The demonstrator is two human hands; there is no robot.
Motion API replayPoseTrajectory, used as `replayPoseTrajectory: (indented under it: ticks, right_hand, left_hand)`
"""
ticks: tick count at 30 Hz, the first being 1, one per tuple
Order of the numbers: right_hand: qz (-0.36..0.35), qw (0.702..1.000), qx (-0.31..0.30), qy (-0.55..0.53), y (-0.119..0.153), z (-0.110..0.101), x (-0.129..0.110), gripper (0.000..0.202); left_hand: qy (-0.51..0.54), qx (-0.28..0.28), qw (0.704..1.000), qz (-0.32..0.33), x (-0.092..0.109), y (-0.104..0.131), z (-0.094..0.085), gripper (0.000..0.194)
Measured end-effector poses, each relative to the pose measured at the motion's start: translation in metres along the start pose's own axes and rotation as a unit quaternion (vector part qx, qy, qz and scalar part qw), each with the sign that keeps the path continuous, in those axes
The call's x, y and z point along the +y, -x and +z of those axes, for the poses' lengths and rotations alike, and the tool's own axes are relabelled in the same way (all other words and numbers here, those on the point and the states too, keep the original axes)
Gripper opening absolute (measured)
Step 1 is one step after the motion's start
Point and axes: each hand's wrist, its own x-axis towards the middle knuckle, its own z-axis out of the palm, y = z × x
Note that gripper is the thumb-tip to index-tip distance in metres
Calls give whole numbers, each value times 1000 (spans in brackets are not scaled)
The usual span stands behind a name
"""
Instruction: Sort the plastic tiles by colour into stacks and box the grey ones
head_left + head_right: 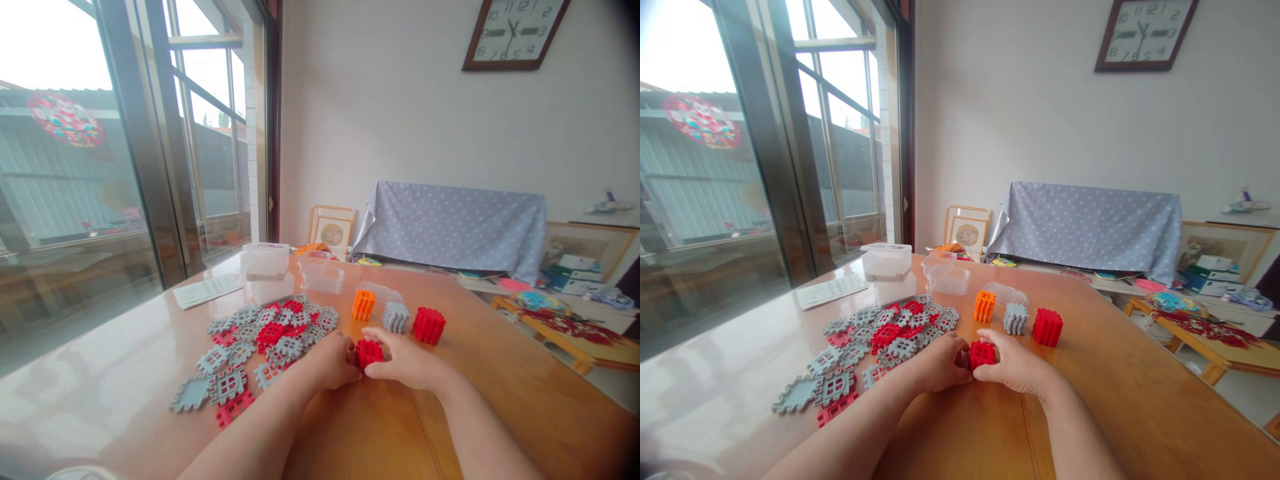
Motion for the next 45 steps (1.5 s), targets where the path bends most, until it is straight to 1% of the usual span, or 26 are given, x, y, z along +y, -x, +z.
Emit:
replayPoseTrajectory:
  ticks: [2, 4, 5, 6, 7, 9, 11, 13, 17, 22, 28, 34, 37, 41, 45]
  right_hand:
    - [6, 999, 29, -31, 1, -5, -1, 77]
    - [17, 995, 90, -26, 2, -12, -3, 56]
    - [36, 992, 117, -5, 3, -15, -3, 44]
    - [61, 989, 130, 22, 3, -18, -2, 37]
    - [89, 987, 127, 48, 4, -20, 0, 32]
    - [137, 983, 85, 86, 6, -22, 5, 23]
    - [154, 982, 41, 101, 9, -21, 9, 10]
    - [160, 981, 12, 109, 11, -19, 12, 3]
    - [154, 979, -22, 134, 11, -14, 9, 4]
    - [128, 978, -33, 164, 7, -10, 3, 16]
    - [107, 976, -18, 188, 5, -8, 2, 18]
    - [99, 975, -14, 197, 4, -8, 1, 20]
    - [103, 975, -16, 196, 4, -8, 0, 21]
    - [119, 975, -29, 186, 9, -12, -5, 21]
    - [130, 975, -45, 174, 14, -13, -10, 16]
  left_hand:
    - [9, 14, 1000, -23, -2, 0, 0, 26]
    - [27, 42, 997, -56, -4, 0, -1, 31]
    - [32, 57, 996, -67, -5, 0, -2, 32]
    - [30, 68, 995, -73, -6, 0, -3, 32]
    - [21, 74, 994, -74, -6, 0, -3, 31]
    - [-11, 72, 995, -63, -4, 0, -4, 29]
    - [-39, 59, 996, -48, 0, 0, -4, 25]
    - [-57, 41, 997, -35, 6, 1, -4, 21]
    - [-88, 20, 996, -27, 18, 4, -7, 24]
    - [-108, 19, 994, 23, 23, 6, -7, 26]
    - [-149, 26, 988, -26, 20, 0, 1, 19]
    - [-169, 28, 985, -18, 21, -3, 3, 21]
    - [-157, 27, 987, -22, 22, -3, 2, 21]
    - [-153, 19, 988, -26, 25, 2, -4, 23]
    - [-173, 4, 985, -7, 28, 8, -9, 27]
